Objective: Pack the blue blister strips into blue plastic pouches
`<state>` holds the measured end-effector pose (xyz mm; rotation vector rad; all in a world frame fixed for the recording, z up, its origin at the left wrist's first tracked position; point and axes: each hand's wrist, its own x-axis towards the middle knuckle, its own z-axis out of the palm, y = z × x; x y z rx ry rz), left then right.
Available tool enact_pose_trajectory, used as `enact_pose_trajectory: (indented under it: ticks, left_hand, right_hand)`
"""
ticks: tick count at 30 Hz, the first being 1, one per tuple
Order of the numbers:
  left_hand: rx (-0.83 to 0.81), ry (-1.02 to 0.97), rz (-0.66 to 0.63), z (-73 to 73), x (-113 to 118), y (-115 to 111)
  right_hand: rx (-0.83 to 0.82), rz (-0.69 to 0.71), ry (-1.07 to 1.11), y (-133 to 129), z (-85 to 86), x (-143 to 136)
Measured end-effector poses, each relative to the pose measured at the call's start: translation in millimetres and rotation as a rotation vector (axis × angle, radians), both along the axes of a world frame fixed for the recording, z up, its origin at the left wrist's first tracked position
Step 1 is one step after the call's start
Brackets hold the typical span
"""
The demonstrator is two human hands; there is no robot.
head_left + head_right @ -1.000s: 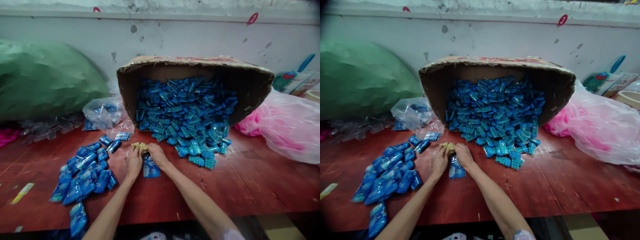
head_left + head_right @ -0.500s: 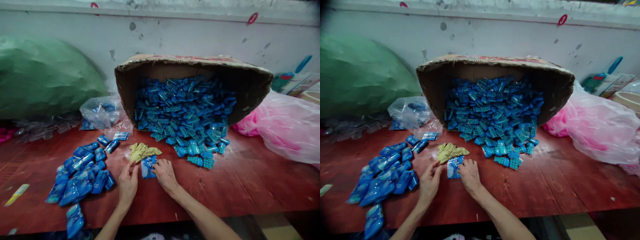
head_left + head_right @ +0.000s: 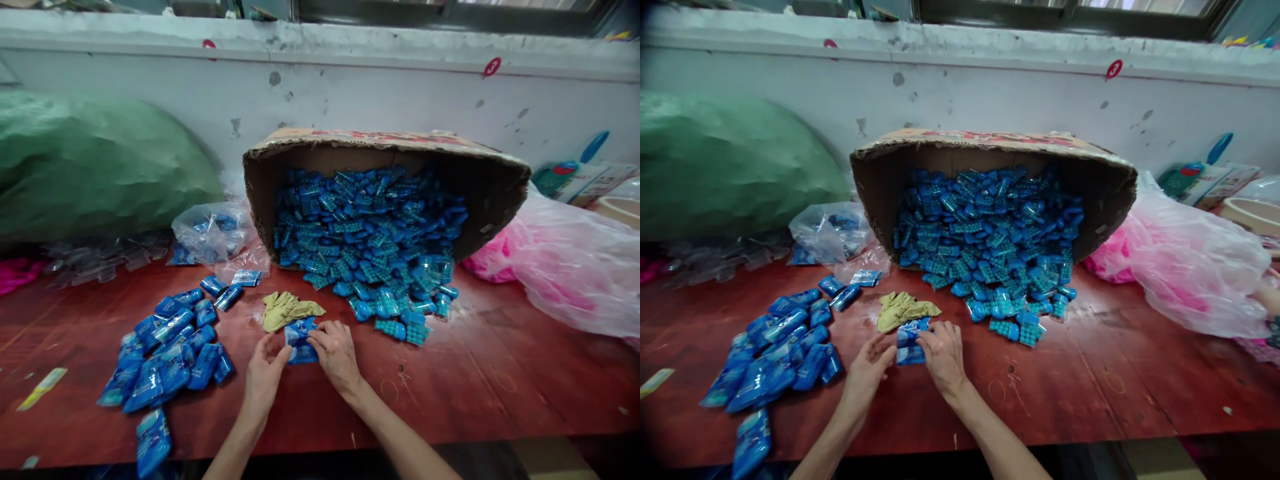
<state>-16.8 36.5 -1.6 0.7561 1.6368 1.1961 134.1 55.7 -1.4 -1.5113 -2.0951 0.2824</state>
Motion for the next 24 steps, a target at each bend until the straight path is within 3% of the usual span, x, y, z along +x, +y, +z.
enact_pose_trajectory:
  ticks: [5, 9, 11, 13, 20, 24]
  left_hand:
    - [-0.026, -0.210, -0.130, 0.4, 9.9, -2.3]
    - [-0.009, -0.315, -0.129, -2.8, 11.7, 0.3]
    - [-0.027, -0.339, -0.122, -4.7, 12.3, 1.4]
    - [-0.038, -0.369, -0.121, -7.0, 14.1, 2.1]
    - [0.039, -0.355, -0.046, -13.3, 27.8, 6.4]
    - [0.048, -0.362, -0.091, -11.0, 26.6, 10.3]
  right_hand:
    - [-0.052, 0.045, 0.300, -13.7, 15.1, -3.6]
    - [-0.508, 0.000, 0.932, -7.5, 5.8, -8.7]
    - [-0.711, 0.020, 1.136, -3.4, -0.1, -11.7]
    - [-0.755, 0.007, 1.184, -1.7, -4.0, -15.7]
    - [-0.672, -0.130, 1.167, -6.9, -8.0, -31.5]
    - [-0.657, -0.114, 1.106, -5.8, -7.6, -29.6]
